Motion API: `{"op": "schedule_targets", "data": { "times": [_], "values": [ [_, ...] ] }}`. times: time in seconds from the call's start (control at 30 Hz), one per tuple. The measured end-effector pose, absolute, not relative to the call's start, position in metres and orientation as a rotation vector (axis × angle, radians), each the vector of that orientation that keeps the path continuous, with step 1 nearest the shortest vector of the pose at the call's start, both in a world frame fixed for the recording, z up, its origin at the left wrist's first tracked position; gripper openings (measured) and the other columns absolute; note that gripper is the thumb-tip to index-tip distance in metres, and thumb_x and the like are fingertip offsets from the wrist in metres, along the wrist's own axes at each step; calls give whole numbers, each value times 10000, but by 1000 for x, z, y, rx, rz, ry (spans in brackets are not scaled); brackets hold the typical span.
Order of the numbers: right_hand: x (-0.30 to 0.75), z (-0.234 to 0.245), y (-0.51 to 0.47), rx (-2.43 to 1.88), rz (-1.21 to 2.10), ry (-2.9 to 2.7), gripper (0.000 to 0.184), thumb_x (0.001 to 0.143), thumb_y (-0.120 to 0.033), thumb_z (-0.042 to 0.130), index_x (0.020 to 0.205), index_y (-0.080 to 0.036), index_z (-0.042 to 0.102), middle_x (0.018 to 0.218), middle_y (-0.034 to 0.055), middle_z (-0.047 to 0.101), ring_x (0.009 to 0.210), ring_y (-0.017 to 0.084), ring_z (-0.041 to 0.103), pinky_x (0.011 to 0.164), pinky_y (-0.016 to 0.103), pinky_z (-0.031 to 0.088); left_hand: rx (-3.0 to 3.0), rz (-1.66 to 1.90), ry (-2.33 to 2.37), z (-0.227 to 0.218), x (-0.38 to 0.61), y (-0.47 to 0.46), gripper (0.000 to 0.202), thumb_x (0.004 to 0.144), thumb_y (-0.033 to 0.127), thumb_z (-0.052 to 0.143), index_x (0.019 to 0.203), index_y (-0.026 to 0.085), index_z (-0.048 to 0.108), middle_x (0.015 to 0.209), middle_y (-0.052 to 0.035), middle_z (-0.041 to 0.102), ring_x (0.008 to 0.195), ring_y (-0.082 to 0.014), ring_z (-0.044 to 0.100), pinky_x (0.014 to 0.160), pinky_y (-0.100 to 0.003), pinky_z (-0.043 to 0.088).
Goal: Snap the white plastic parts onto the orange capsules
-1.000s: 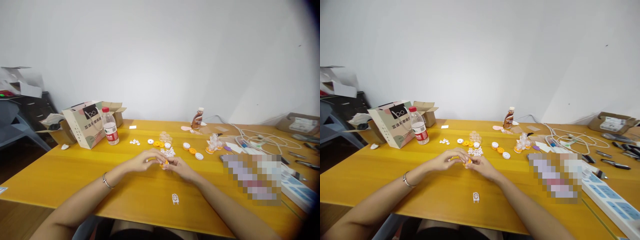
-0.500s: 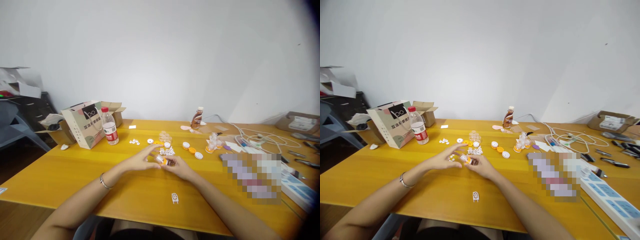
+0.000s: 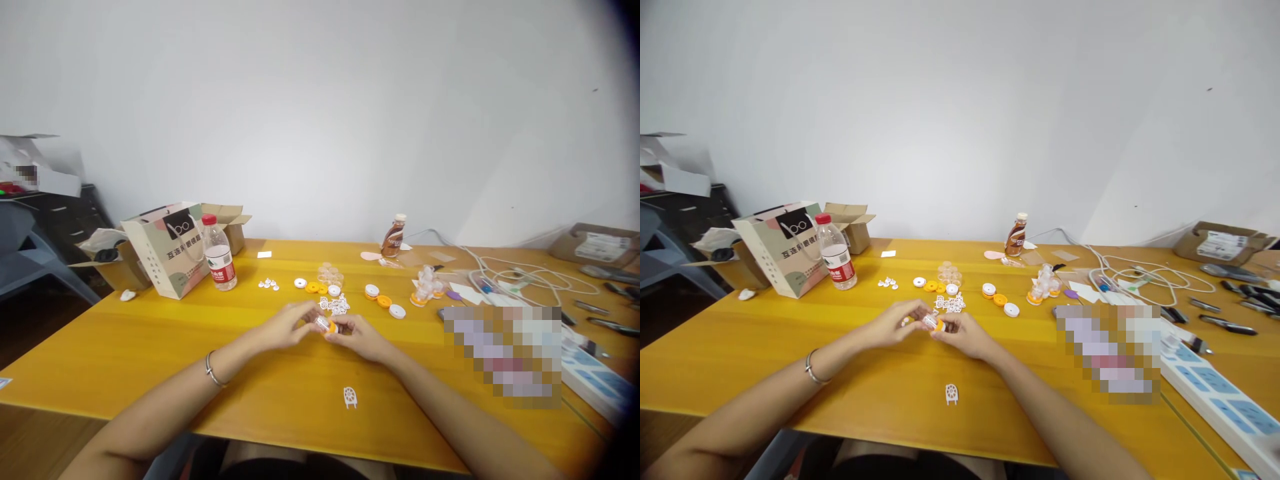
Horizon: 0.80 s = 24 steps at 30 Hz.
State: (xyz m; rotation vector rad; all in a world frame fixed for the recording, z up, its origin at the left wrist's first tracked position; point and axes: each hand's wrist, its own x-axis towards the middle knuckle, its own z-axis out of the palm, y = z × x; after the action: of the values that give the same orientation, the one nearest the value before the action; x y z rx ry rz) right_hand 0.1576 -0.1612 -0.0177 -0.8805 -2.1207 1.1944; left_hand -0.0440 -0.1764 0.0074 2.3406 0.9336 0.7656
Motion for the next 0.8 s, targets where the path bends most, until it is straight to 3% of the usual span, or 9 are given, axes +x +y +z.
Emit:
{"op": "schedule_targets", "data": {
  "times": [0.1, 0.2, 0.3, 0.4, 0.47, 0.57, 0.7, 0.8],
  "values": [
    [158, -19, -160, -823, 1402, -2048, 315, 705, -436, 567, 802, -145, 641, 602, -23, 514, 548, 91, 416, 525, 205, 338, 2431, 752, 708, 15, -44, -182, 191, 843, 185, 412, 1005, 175, 514, 1004, -67, 576, 923, -148, 534, 849, -299, 404],
    [155, -20, -157, -790, 1394, -1967, 325, 708, -443, 561, 801, -141, 636, 641, -7, 545, 570, 100, 439, 556, 218, 360, 2437, 788, 687, 20, -43, -184, 297, 830, 221, 455, 1125, 191, 456, 1195, -94, 472, 1102, -182, 432, 936, -332, 343],
    [153, -19, -157, -865, 1156, -1982, 316, 697, -421, 583, 873, -165, 637, 677, -5, 551, 576, 102, 423, 552, 216, 351, 2343, 852, 995, 15, -41, -181, 387, 801, 344, 502, 1146, 184, 436, 1103, -92, 535, 969, -180, 505, 845, -314, 401],
    [155, -18, -158, -930, 1040, -2065, 310, 691, -422, 589, 880, -183, 645, 633, -18, 526, 555, 99, 402, 532, 211, 335, 2263, 768, 1135, 9, -40, -177, 284, 839, 391, 412, 939, 160, 542, 826, -35, 612, 698, -123, 537, 676, -249, 434],
    [157, -19, -159, -870, 1168, -2092, 317, 698, -451, 569, 824, -169, 642, 614, -22, 510, 559, 100, 408, 544, 213, 343, 2298, 739, 1029, 12, -42, -177, 258, 837, 365, 427, 928, 156, 548, 816, -33, 606, 711, -125, 533, 676, -243, 430],
    [158, -20, -161, -750, 1394, -2045, 365, 710, -497, 532, 739, -144, 619, 621, -13, 513, 583, 107, 432, 577, 224, 362, 2388, 738, 777, 21, -47, -180, 255, 846, 277, 423, 1071, 191, 507, 979, -58, 574, 882, -151, 518, 777, -272, 418],
    [156, -17, -161, -737, 1351, -2017, 349, 703, -467, 562, 841, -154, 626, 680, -8, 545, 614, 111, 447, 595, 226, 366, 2382, 771, 754, 26, -50, -182, 437, 833, 295, 452, 1251, 229, 344, 1245, -92, 416, 1074, -182, 436, 864, -295, 395],
    [155, -16, -161, -813, 1216, -2090, 321, 702, -436, 578, 866, -164, 628, 622, -30, 497, 554, 88, 388, 533, 204, 317, 2326, 791, 994, 23, -48, -181, 385, 826, 367, 453, 1168, 194, 429, 1040, -81, 555, 902, -169, 526, 786, -294, 434]
  ]
}}
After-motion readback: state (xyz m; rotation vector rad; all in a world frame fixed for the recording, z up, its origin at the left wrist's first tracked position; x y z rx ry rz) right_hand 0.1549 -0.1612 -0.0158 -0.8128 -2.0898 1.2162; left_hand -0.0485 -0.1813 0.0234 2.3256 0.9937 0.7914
